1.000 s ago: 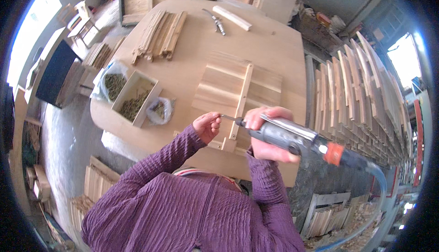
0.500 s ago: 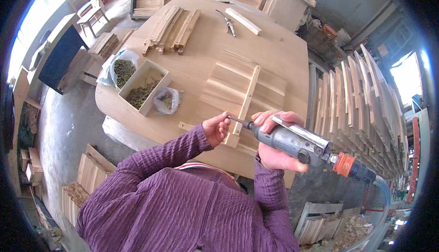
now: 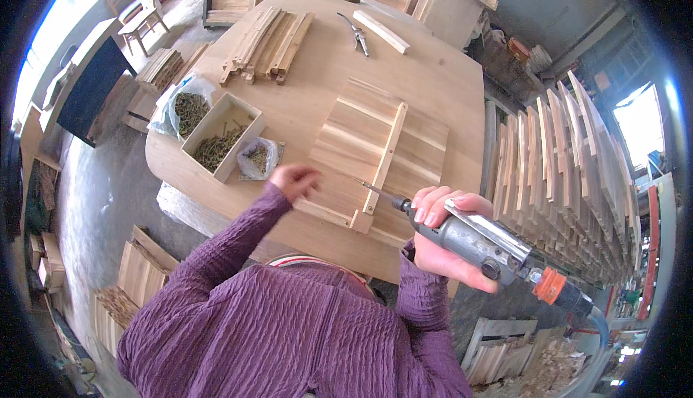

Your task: The person uses a pneumatic drill to drive screws into wooden slat panels on a workbench. They repeatedly pick up panels, align them, fasten them, and stack the finished units on the floor. The person also retrieves new panels from a nearby stack and places them on the bench for assembly.

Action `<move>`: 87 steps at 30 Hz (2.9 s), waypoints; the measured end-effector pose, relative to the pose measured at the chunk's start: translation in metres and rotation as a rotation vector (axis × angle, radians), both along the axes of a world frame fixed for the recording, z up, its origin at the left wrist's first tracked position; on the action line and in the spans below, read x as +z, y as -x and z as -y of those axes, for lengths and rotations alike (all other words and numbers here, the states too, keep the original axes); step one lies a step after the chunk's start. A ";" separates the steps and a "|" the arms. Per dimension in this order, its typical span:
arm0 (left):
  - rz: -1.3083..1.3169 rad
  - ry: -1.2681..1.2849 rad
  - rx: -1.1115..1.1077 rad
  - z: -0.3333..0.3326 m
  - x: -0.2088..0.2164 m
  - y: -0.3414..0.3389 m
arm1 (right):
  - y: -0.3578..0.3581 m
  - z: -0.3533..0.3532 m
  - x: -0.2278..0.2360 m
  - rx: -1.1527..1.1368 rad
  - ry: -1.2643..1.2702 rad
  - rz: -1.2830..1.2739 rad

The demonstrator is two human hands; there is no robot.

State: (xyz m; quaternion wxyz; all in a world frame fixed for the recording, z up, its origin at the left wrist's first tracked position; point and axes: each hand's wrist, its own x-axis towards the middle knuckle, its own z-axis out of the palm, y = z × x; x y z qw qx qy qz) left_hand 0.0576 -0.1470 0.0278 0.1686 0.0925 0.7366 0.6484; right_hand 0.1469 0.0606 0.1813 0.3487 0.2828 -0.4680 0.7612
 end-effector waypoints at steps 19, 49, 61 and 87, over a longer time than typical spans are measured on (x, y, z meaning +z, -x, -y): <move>-0.483 0.825 0.191 0.091 -0.064 0.064 | 0.007 -0.010 -0.011 -0.058 0.003 0.035; 0.270 -0.352 0.132 0.022 -0.036 0.056 | 0.042 -0.008 -0.019 -0.017 -0.039 0.019; 0.450 -0.463 -0.034 -0.080 -0.028 0.066 | 0.069 -0.018 -0.035 0.051 -0.074 0.017; 0.693 -0.612 -0.412 -0.204 -0.026 0.201 | 0.260 -0.112 -0.057 -0.251 -0.064 0.321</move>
